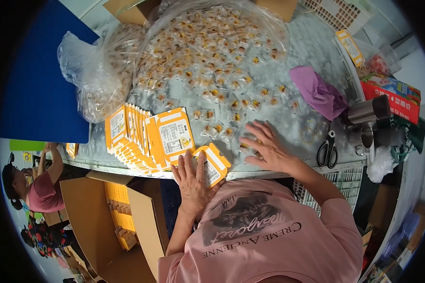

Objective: Pack small individual product packets into product boxes and then organize those boxes into a larger shipping carton.

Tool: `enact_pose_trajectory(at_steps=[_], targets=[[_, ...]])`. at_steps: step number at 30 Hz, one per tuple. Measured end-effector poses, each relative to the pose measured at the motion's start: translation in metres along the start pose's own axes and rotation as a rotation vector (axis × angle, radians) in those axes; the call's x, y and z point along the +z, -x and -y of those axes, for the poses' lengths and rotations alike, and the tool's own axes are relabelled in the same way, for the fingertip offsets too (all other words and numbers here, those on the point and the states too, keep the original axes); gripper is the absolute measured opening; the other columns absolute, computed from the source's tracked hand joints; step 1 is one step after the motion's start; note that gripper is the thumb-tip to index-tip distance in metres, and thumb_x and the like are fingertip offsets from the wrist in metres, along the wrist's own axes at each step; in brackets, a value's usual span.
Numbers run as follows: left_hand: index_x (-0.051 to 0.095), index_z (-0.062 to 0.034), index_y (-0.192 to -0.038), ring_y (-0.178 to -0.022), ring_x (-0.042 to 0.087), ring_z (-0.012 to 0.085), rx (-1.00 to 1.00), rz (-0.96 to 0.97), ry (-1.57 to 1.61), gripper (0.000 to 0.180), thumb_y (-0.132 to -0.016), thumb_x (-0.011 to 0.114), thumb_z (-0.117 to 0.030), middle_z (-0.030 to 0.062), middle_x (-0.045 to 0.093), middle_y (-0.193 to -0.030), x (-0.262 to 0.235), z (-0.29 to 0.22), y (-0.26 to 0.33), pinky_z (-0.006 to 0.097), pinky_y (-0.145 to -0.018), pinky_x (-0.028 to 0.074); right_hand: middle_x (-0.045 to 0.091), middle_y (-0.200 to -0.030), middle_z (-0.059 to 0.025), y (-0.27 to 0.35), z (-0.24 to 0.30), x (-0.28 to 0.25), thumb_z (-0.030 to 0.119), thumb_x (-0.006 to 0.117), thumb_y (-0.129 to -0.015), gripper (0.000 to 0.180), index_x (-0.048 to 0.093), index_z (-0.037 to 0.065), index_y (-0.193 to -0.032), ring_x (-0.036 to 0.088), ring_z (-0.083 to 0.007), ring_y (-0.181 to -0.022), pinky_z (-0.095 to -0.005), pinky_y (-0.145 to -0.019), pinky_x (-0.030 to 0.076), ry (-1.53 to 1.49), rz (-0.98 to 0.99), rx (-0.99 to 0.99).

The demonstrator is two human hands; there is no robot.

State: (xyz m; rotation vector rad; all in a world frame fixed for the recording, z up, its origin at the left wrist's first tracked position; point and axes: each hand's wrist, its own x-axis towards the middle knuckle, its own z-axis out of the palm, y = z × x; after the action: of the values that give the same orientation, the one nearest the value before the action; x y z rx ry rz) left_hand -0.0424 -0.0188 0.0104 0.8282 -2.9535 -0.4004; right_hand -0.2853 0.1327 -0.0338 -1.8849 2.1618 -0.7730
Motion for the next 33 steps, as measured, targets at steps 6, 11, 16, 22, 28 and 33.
enact_pose_trajectory(at_steps=[6,11,16,22,28,33], targets=[[0.027,-0.0097,-0.152,-0.139,0.022,0.0476,-0.003,0.021,-0.036,0.104,-0.071,0.078,-0.051,0.0261,0.026,-0.151,-0.001,0.002,0.005,0.066,-0.112,0.011,0.037,-0.147,-0.0161,-0.052,0.006,0.008,0.031,0.065,-0.089,0.054,0.050,0.012,-0.137,0.030,-0.0370,-0.138,-0.0460,-0.114,0.029,-0.111,-0.086,0.008],[0.030,-0.0119,-0.151,-0.137,0.025,0.0483,-0.011,0.010,-0.014,0.103,-0.069,0.079,-0.051,0.0267,0.027,-0.150,0.002,0.002,0.008,0.070,-0.109,0.013,0.037,-0.144,-0.0161,-0.070,0.015,0.022,0.030,0.064,-0.090,0.048,0.053,0.013,-0.133,0.030,-0.0368,-0.136,-0.0472,-0.112,0.030,0.010,0.070,-0.104],[0.031,-0.0106,-0.150,-0.130,0.032,0.0469,0.015,-0.080,0.034,0.104,-0.066,0.082,-0.046,0.0271,0.033,-0.143,0.000,0.001,0.003,0.065,-0.109,0.018,0.039,-0.142,-0.0174,-0.037,0.017,0.005,0.040,0.067,-0.086,0.059,0.052,0.009,-0.134,0.031,-0.0375,-0.136,-0.0500,-0.114,0.027,-0.044,0.174,-0.073],[0.040,-0.0061,-0.143,-0.124,0.037,0.0464,0.097,-0.058,0.040,0.099,-0.062,0.086,-0.039,0.0268,0.037,-0.137,-0.003,-0.004,-0.036,0.061,-0.109,0.022,0.033,-0.150,-0.0175,0.002,0.006,-0.005,0.051,0.071,-0.079,0.080,0.045,0.010,-0.142,0.025,-0.0385,-0.141,-0.0561,-0.118,0.015,0.097,0.218,-0.069],[0.040,-0.0067,-0.144,-0.127,0.036,0.0463,0.195,-0.145,0.011,0.098,-0.065,0.083,-0.044,0.0269,0.036,-0.138,0.005,0.005,-0.108,0.063,-0.110,0.019,0.028,-0.154,-0.0177,0.007,0.000,-0.008,0.060,0.071,-0.074,0.090,0.042,0.011,-0.144,0.019,-0.0387,-0.144,-0.0566,-0.119,0.011,0.087,0.217,-0.064],[0.040,-0.0078,-0.145,-0.127,0.036,0.0457,0.222,-0.088,0.023,0.099,-0.064,0.084,-0.043,0.0261,0.036,-0.138,-0.005,0.009,-0.092,0.064,-0.110,0.019,0.021,-0.157,-0.0194,0.020,-0.001,-0.032,0.067,0.073,-0.066,0.105,0.038,0.009,-0.147,0.012,-0.0396,-0.147,-0.0572,-0.119,0.006,0.071,0.229,0.011]])
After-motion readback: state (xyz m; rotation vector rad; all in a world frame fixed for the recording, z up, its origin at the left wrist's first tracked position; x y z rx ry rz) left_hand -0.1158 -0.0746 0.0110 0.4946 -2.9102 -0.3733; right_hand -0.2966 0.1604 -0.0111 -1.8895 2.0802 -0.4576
